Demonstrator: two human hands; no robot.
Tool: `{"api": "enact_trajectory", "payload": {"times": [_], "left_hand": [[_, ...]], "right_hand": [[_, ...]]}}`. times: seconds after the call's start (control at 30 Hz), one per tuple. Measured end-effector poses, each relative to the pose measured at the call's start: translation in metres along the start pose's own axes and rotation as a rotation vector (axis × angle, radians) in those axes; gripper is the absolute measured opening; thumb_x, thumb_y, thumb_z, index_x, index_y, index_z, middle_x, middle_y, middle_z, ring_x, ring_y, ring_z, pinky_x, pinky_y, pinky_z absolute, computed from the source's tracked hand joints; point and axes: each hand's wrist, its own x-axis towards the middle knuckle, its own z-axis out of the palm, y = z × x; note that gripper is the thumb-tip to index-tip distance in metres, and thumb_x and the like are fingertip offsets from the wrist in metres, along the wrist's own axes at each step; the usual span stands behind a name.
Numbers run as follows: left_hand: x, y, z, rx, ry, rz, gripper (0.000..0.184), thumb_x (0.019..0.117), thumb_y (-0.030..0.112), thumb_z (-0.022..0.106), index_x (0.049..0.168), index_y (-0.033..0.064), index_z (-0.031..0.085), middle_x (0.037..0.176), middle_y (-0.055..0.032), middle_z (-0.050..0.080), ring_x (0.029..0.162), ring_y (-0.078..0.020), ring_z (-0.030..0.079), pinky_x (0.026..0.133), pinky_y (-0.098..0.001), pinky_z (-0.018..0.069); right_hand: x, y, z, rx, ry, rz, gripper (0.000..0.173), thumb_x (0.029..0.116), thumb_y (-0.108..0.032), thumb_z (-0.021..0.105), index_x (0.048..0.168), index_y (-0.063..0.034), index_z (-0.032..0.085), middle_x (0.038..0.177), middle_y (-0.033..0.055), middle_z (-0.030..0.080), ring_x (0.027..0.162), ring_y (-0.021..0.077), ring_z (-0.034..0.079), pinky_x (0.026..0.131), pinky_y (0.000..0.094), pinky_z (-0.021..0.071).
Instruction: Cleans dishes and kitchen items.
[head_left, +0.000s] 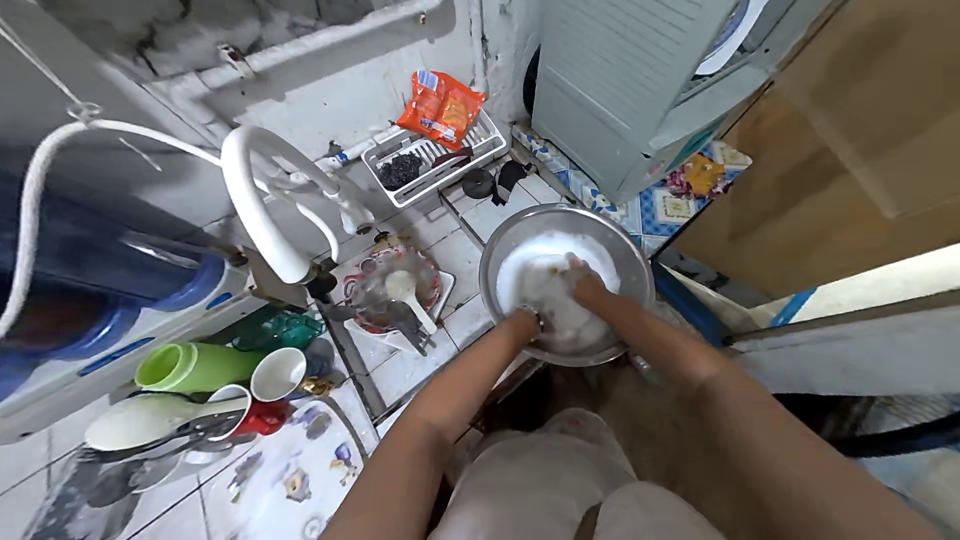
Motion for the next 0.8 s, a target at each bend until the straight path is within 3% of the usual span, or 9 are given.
{"api": "enact_trajectory", "payload": {"times": [0.1,0.2,0.3,0.43,0.57,0.63,0.7,0.73,0.8], "left_hand": [[0.011,0.006,-0.001,-0.016,-0.014,-0.111,0.042,0.1068,0.017,0.051,0.136,-0.0129,0.054,0.147,-0.0300,0.050,0.141,-0.0441,0.044,0.117,-0.0570,0.0333],[0.040,0.005,-0.004,-0.156,0.036,-0.190,0.044,0.1080,0.017,0.050,0.142,-0.0100,0.050,0.151,-0.0280,0.047,0.145,-0.0420,0.041,0.119,-0.0556,0.0315],[0.110,0.007,0.003,-0.070,-0.007,-0.127,0.048,0.1033,0.029,0.057,0.130,-0.0107,0.060,0.139,-0.0299,0.057,0.133,-0.0452,0.053,0.109,-0.0628,0.0396],[0.082,0.059,-0.017,-0.209,0.108,-0.067,0.037,0.1025,0.009,0.054,0.132,-0.0135,0.056,0.139,-0.0327,0.055,0.133,-0.0465,0.051,0.112,-0.0584,0.0398],[0.066,0.080,-0.034,-0.245,0.239,-0.103,0.034,0.1061,0.011,0.047,0.130,-0.0106,0.058,0.131,-0.0319,0.060,0.127,-0.0458,0.057,0.107,-0.0581,0.0445],[0.057,0.077,-0.047,-0.423,0.395,-0.106,0.035,0.1062,0.014,0.050,0.127,-0.0117,0.059,0.126,-0.0316,0.063,0.123,-0.0432,0.060,0.107,-0.0546,0.0449],[0.049,0.069,-0.051,-0.668,0.664,-0.066,0.031,0.1010,0.009,0.057,0.122,-0.0140,0.062,0.118,-0.0318,0.066,0.115,-0.0402,0.064,0.105,-0.0498,0.0468],[0.046,0.065,-0.052,-0.767,0.782,-0.065,0.030,0.0986,0.006,0.060,0.120,-0.0146,0.064,0.116,-0.0318,0.067,0.113,-0.0389,0.065,0.105,-0.0483,0.0477],[0.042,0.061,-0.052,-0.948,0.960,-0.134,0.027,0.1005,0.006,0.058,0.117,-0.0139,0.065,0.109,-0.0286,0.069,0.103,-0.0317,0.067,0.098,-0.0436,0.0506]], "right_hand": [[0.011,-0.007,-0.007,0.076,0.032,0.034,0.041,0.1058,-0.009,0.050,0.144,0.0053,0.052,0.158,0.0260,0.040,0.136,0.0445,0.051,0.113,0.0544,0.0410],[0.022,-0.002,-0.010,0.241,0.116,0.077,0.047,0.1071,-0.017,0.051,0.148,0.0071,0.048,0.152,0.0276,0.048,0.145,0.0404,0.043,0.121,0.0501,0.0313],[0.031,0.006,-0.021,0.454,0.176,0.156,0.045,0.1088,-0.025,0.049,0.144,0.0021,0.055,0.147,0.0254,0.055,0.142,0.0374,0.048,0.120,0.0493,0.0339],[0.049,0.031,-0.050,0.586,-0.128,0.152,0.046,0.1140,-0.024,0.034,0.145,0.0053,0.051,0.146,0.0278,0.052,0.137,0.0360,0.050,0.116,0.0489,0.0366],[0.043,0.051,-0.072,0.707,-0.311,0.128,0.065,0.1122,-0.047,0.030,0.144,0.0060,0.050,0.144,0.0279,0.052,0.133,0.0336,0.052,0.113,0.0498,0.0385],[0.040,0.051,-0.081,0.877,-0.257,0.106,0.052,0.1129,-0.036,0.037,0.137,0.0067,0.055,0.132,0.0234,0.060,0.118,0.0259,0.059,0.106,0.0418,0.0448],[0.042,0.045,-0.077,1.144,-0.103,0.124,0.039,0.1125,-0.026,0.040,0.125,0.0068,0.059,0.106,0.0161,0.060,0.091,0.0186,0.058,0.087,0.0345,0.0497],[0.044,0.041,-0.074,1.220,-0.021,0.117,0.038,0.1121,-0.025,0.041,0.125,0.0059,0.059,0.104,0.0149,0.060,0.089,0.0182,0.056,0.084,0.0350,0.0493],[0.044,0.031,-0.073,1.201,0.072,0.069,0.045,0.1118,-0.031,0.041,0.134,0.0049,0.058,0.121,0.0213,0.063,0.108,0.0264,0.060,0.097,0.0441,0.0477]]}}
